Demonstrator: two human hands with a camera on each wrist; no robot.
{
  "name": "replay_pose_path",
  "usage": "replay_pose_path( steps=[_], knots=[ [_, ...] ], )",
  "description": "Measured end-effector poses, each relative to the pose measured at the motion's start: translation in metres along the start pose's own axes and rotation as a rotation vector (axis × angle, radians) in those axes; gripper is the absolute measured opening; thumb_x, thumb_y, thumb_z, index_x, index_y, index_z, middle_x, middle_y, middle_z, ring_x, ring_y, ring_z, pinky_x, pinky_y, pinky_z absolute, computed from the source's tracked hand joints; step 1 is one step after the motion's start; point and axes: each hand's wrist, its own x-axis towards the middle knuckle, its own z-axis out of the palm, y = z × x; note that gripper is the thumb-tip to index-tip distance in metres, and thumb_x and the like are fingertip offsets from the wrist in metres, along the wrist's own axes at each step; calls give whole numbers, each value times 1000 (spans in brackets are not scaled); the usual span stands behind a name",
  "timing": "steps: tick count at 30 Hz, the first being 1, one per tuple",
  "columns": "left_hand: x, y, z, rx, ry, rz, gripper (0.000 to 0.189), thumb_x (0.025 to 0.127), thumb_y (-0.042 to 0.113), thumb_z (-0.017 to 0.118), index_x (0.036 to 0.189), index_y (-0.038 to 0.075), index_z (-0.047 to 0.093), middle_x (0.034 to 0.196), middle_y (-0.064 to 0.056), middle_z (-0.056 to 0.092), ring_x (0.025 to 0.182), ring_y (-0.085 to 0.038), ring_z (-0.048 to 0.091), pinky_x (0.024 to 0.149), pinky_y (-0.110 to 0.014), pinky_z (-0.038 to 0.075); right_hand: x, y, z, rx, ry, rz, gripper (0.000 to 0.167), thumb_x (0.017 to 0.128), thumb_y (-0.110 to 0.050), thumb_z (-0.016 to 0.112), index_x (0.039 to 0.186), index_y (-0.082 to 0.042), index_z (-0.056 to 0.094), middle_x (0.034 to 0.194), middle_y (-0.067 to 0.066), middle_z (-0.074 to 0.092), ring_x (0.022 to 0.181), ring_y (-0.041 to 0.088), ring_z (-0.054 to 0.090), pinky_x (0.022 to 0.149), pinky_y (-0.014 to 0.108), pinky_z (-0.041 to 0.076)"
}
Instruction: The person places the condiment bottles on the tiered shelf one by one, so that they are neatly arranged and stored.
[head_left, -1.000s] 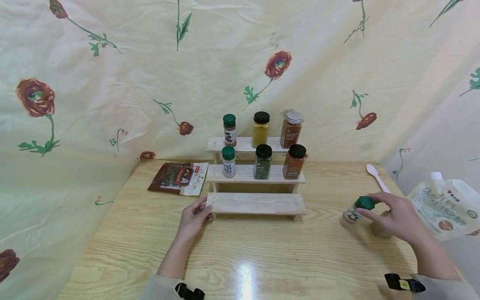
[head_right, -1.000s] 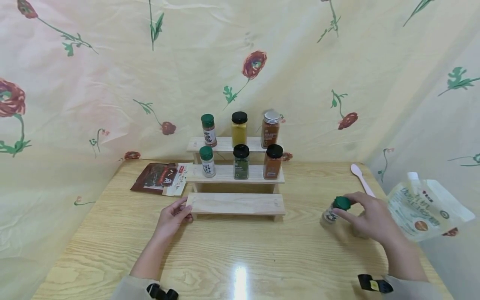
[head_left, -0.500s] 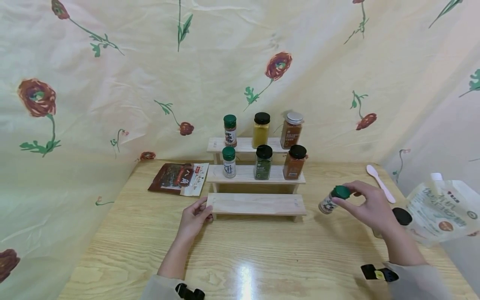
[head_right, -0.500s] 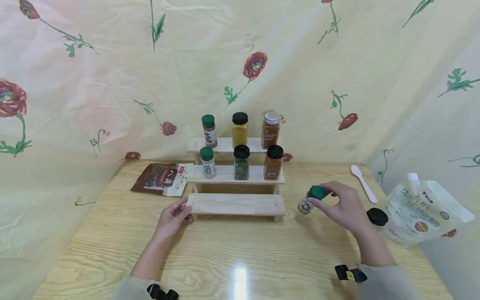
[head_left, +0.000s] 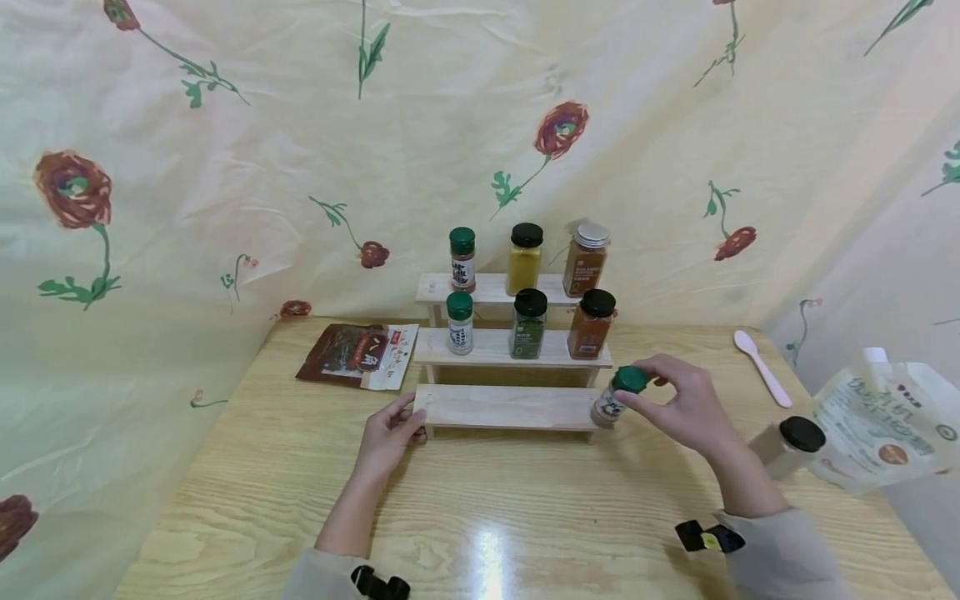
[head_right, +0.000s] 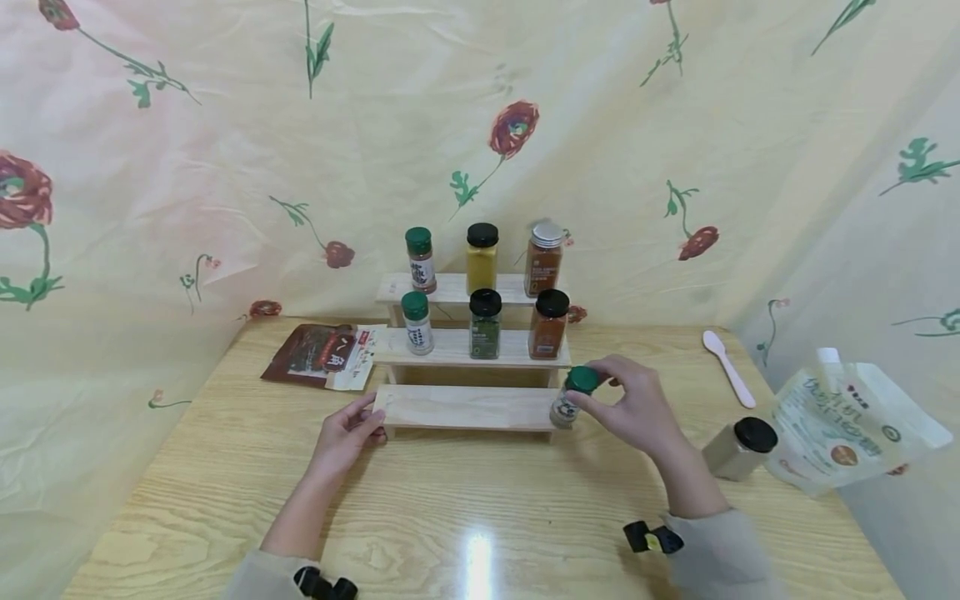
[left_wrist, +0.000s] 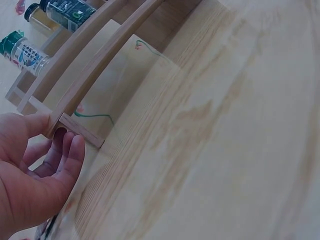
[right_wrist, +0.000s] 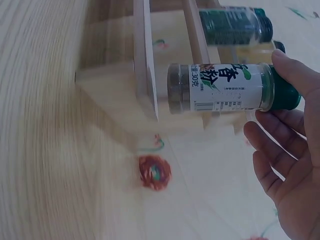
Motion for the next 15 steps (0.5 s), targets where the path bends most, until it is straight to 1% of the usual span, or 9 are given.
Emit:
replay_pose_path(
  steps=[8, 12, 13, 15],
  knots=[
    [1, -2, 0, -14, 2, 8, 47, 97, 1, 67, 141, -5, 54, 98, -10, 59, 79, -15, 67, 72, -25, 62, 10, -14, 25, 55, -20, -21, 33, 71, -6, 92, 98, -12, 75, 89, -6, 71, 77, 6, 61, 70, 20, 52],
    [2, -3, 1, -15, 8, 14, 46, 97, 1, 67, 141, -5, 55, 98, -10, 60, 78, -14, 67, 71, -24, 62, 16, -22, 35, 72, -44, -11, 33, 72, -9, 92, 101, -11, 76, 90, -8, 70, 76, 6, 61, 70, 21, 53],
    [2, -3, 1, -13, 8, 15, 46, 97, 1, 67, 141, -5, 55, 98, -10, 60, 78, -14, 67, 71, -24, 62, 18, -25, 38, 78, -50, -5, 33, 73, -10, 92, 102, -11, 76, 90, -8, 70, 76, 7, 61, 69, 22, 53],
    [2, -3, 0, -12, 8, 17, 46, 97, 1, 67, 141, -5, 55, 98, -10, 60, 78, -14, 67, 71, -24, 62, 21, -29, 42, 94, -62, 2, 33, 74, -11, 91, 103, -9, 76, 90, -8, 70, 77, 7, 61, 68, 27, 56]
  ],
)
